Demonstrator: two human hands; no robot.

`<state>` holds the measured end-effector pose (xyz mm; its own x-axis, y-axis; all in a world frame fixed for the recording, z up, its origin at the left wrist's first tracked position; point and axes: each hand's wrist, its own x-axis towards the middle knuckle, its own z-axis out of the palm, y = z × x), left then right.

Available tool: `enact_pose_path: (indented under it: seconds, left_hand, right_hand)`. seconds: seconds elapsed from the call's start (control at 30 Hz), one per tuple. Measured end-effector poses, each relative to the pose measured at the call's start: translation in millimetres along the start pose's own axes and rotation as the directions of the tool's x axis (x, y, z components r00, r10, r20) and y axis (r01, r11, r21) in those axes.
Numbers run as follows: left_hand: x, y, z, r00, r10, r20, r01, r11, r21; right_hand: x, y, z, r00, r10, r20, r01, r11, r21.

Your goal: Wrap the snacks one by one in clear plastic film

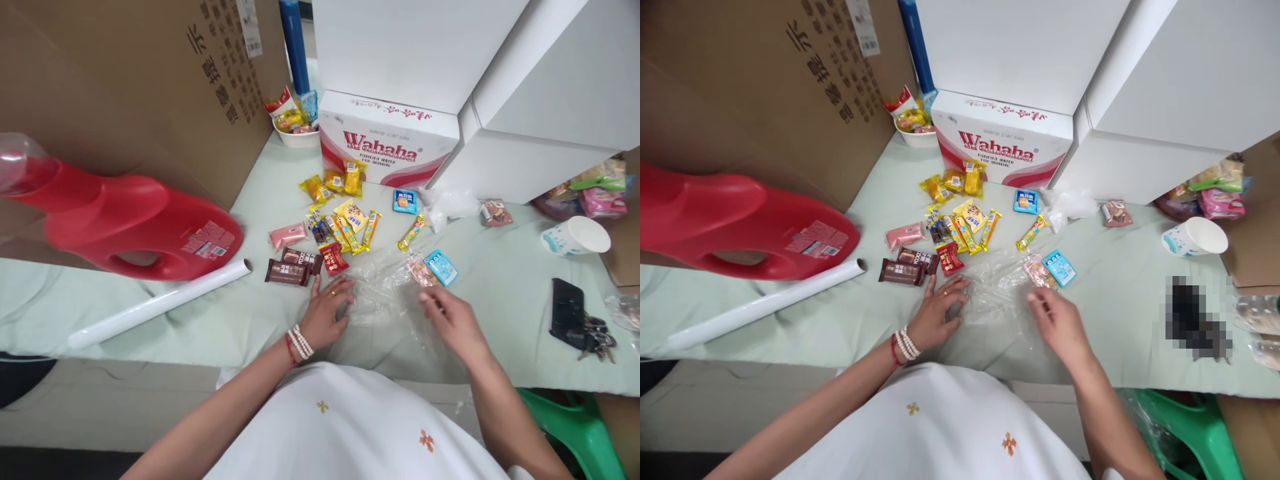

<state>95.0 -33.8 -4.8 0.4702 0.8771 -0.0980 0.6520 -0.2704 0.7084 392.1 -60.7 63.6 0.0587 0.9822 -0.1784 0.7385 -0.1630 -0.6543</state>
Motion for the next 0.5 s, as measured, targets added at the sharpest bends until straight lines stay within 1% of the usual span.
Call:
enact_pose_path:
  seconds: [0.03, 0.1, 0.13, 0.17, 0.2, 0.23, 0.3, 0.37, 0.43, 0.5]
  left_hand:
    - [-1, -1, 0, 1.0, 0.009, 0.007, -0.009, 1.0, 0.009]
    - [-3, -4, 0, 0.999, 0.031, 0.007, -0.031, 0.999, 0.012]
    - [-3, -5, 0, 0.999, 0.04, 0.004, -0.04, 0.999, 0.002]
    - [-2, -7, 1, 0.999, 0.04, -0.003, -0.04, 0.999, -0.017]
    - [-1, -7, 3, 1.0, 0.024, -0.018, -0.025, 0.999, -0.039]
    - [1, -7, 4, 0.999, -0.005, -0.039, 0.003, 0.998, -0.058]
    - [6, -4, 7, 0.994, -0.072, -0.086, 0.067, 0.996, -0.064]
    - [11, 1, 9, 0.985, -0.115, -0.127, 0.113, 0.993, -0.026]
    - [15, 6, 11, 0.984, -0.121, -0.132, 0.124, 0.992, 0.015]
    - [15, 10, 10, 0.985, -0.125, -0.117, 0.13, 0.991, 0.041]
  right_hand:
    - [2, -9, 9, 0.994, -0.009, 0.108, 0.016, 0.998, -0.065]
    - [2, -19, 24, 0.958, 0.012, 0.286, 0.041, 0.983, -0.177]
    - [1, -21, 30, 0.935, 0.008, 0.355, 0.069, 0.977, -0.202]
    - [-2, -21, 35, 0.912, -0.027, 0.41, 0.117, 0.974, -0.195]
    - [-4, -20, 38, 0.889, -0.093, 0.448, 0.183, 0.97, -0.161]
    - [-7, -19, 41, 0.869, -0.183, 0.459, 0.261, 0.959, -0.113]
    - [-15, -15, 44, 0.822, -0.378, 0.426, 0.43, 0.902, -0.03]
    - [-24, -12, 46, 0.757, -0.502, 0.419, 0.555, 0.832, -0.005]
    - [-34, -9, 44, 0.691, -0.539, 0.482, 0.621, 0.784, -0.013]
    - [-44, -6, 37, 0.644, -0.528, 0.553, 0.627, 0.779, 0.014]
